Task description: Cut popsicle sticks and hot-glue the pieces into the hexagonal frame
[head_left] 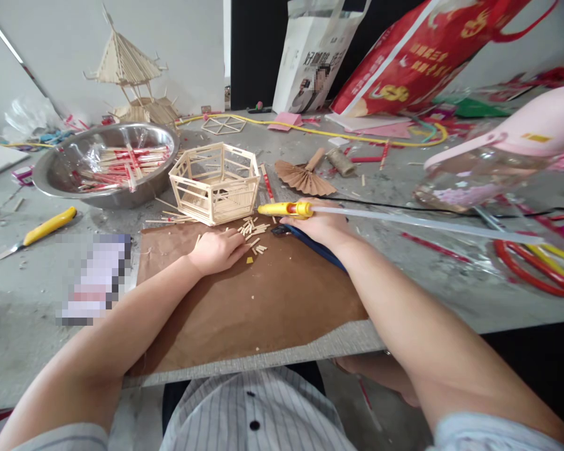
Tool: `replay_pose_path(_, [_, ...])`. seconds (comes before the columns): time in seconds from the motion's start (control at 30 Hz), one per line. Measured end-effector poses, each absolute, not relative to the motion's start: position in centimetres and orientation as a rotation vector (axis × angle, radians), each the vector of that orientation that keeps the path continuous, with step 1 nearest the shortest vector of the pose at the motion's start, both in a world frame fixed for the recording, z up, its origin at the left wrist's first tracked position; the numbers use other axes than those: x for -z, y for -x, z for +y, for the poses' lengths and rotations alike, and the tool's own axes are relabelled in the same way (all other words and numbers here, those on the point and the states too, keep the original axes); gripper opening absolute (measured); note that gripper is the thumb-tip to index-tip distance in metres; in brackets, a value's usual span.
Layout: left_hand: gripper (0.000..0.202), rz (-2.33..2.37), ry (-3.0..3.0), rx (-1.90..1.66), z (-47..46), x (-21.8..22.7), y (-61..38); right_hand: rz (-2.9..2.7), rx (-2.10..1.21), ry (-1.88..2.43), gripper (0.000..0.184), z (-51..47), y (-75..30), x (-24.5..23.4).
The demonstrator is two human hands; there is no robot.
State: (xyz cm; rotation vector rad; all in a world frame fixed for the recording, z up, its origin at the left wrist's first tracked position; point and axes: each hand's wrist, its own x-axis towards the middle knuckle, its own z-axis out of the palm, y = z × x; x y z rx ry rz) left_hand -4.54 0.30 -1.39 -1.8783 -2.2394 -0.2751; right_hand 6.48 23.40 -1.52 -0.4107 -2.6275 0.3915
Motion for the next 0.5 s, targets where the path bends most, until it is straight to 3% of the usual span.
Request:
replay_pose_path(0.3, [0.038,-2.253,1.879,0.296,0.3,1.4,4.6,-2.562,-0.386,0.473,0.031,23.4,-6.4,1.4])
replay_pose_path(0.5, [0.038,-2.258,1.875,0.286,0.3,1.4,4.6,-2.459,-0.559,0.585,0.033,24.4,-6.5,1.6])
